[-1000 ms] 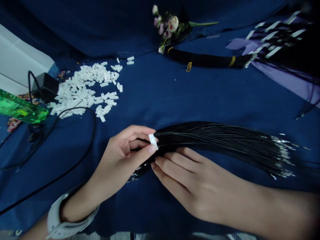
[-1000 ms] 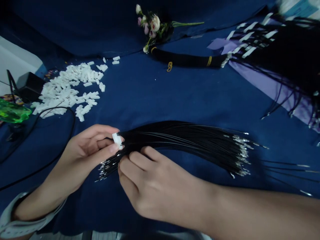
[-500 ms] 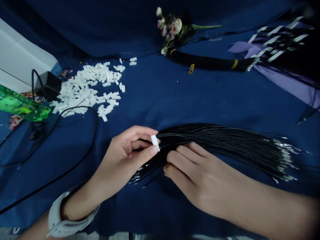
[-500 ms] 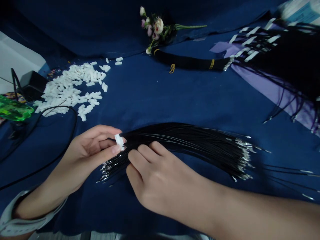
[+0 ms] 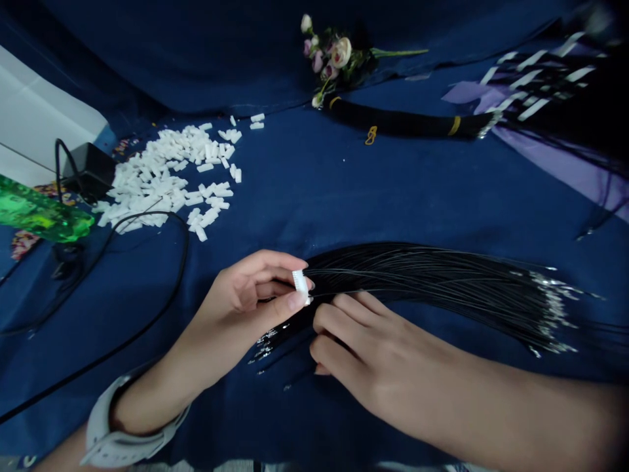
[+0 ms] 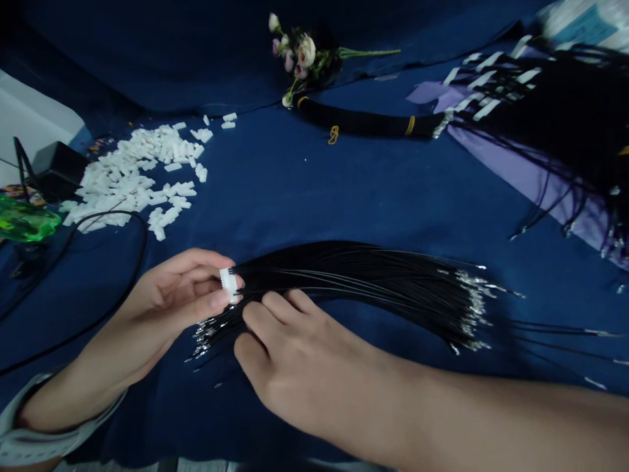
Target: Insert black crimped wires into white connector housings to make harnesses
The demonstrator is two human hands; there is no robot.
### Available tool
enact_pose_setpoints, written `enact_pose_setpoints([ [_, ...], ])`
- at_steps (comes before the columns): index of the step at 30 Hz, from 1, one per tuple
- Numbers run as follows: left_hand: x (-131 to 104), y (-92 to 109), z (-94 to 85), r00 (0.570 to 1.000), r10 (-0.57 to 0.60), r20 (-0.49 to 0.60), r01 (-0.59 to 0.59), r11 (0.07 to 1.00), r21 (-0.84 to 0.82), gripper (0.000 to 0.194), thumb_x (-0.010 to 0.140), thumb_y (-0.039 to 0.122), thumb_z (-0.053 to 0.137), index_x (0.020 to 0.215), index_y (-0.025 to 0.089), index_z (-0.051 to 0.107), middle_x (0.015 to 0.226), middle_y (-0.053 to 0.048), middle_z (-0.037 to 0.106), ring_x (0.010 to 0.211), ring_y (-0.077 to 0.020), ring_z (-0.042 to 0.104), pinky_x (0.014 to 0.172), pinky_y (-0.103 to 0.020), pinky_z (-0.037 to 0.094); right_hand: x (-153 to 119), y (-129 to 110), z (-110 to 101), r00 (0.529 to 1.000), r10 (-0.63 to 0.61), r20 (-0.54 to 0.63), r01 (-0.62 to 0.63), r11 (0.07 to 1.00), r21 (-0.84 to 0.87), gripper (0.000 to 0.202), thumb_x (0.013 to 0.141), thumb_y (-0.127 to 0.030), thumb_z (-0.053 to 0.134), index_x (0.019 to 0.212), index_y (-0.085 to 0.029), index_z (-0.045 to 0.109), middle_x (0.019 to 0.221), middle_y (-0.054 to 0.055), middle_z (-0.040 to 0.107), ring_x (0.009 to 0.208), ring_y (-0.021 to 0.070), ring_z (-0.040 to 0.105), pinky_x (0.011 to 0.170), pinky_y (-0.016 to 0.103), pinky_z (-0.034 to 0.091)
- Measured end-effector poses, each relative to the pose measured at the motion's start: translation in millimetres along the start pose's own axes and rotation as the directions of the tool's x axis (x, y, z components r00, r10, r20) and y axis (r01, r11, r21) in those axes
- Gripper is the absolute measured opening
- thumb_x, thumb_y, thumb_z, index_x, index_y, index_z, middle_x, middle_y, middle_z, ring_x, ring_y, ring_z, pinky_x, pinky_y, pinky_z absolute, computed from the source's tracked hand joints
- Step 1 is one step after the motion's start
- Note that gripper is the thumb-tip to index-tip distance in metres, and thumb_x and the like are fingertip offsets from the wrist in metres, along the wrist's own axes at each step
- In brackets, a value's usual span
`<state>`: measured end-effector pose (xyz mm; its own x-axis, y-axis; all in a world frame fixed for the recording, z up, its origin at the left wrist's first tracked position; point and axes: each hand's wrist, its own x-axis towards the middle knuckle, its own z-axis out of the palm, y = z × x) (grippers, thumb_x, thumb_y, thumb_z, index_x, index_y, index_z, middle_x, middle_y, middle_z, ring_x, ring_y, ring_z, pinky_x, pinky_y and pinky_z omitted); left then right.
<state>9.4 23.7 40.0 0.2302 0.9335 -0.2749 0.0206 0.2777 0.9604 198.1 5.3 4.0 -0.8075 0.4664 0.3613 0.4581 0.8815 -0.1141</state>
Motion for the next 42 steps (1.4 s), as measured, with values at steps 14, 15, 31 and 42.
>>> enact_pose_setpoints([
  [14,-0.7,4.7,-0.3,0.998,-0.040,-0.041,0.037,0.997,-0.067,0.017,0.075,0.014,0.075,0.088,0.025,0.070,0.079,0.003,0.073,0.075,-0.0058,0.067,0.067,-0.006,0.051,-1.7,15.9,-23.1,0.931,0.276,-0.239,-0.218,0.945,0.245,0.007,0.091,-0.013,0.048,0.091,-0.012,0.055,0.079,0.003,0.054,0.071,0.0104,0.049,0.061,0.024,0.042],
  [15,-0.8,4.9,-0.2,0.998,-0.042,-0.045,0.039,0.997,-0.065,0.017,0.075,0.014,0.075,0.087,0.025,0.070,0.079,0.003,0.073,0.075,-0.0058,0.067,0.066,-0.006,0.051,-1.6,16.9,-22.8,0.926,0.284,-0.249,-0.226,0.945,0.235,0.007,0.091,-0.013,0.049,0.091,-0.012,0.055,0.080,0.003,0.054,0.072,0.0102,0.050,0.062,0.024,0.042],
  [31,-1.2,4.9,-0.4,0.999,-0.040,-0.027,0.039,0.998,-0.057,0.017,0.075,0.016,0.075,0.087,0.026,0.070,0.081,0.004,0.074,0.076,-0.0054,0.067,0.067,-0.005,0.050,0.8,19.9,-23.0,0.927,0.291,-0.238,-0.242,0.946,0.215,0.010,0.091,-0.012,0.047,0.089,-0.011,0.057,0.081,0.004,0.054,0.071,0.0097,0.050,0.061,0.023,0.045],
  [42,-6.9,3.2,3.1,0.999,-0.038,-0.028,0.040,0.995,0.092,0.016,0.076,0.024,0.074,0.090,0.030,0.068,0.084,0.007,0.072,0.078,-0.0064,0.067,0.073,-0.010,0.053,2.1,17.5,-21.2,0.955,0.231,-0.186,-0.203,0.966,0.159,0.016,0.091,-0.011,0.046,0.086,-0.008,0.061,0.072,0.003,0.049,0.064,0.0116,0.044,0.053,0.026,0.038],
])
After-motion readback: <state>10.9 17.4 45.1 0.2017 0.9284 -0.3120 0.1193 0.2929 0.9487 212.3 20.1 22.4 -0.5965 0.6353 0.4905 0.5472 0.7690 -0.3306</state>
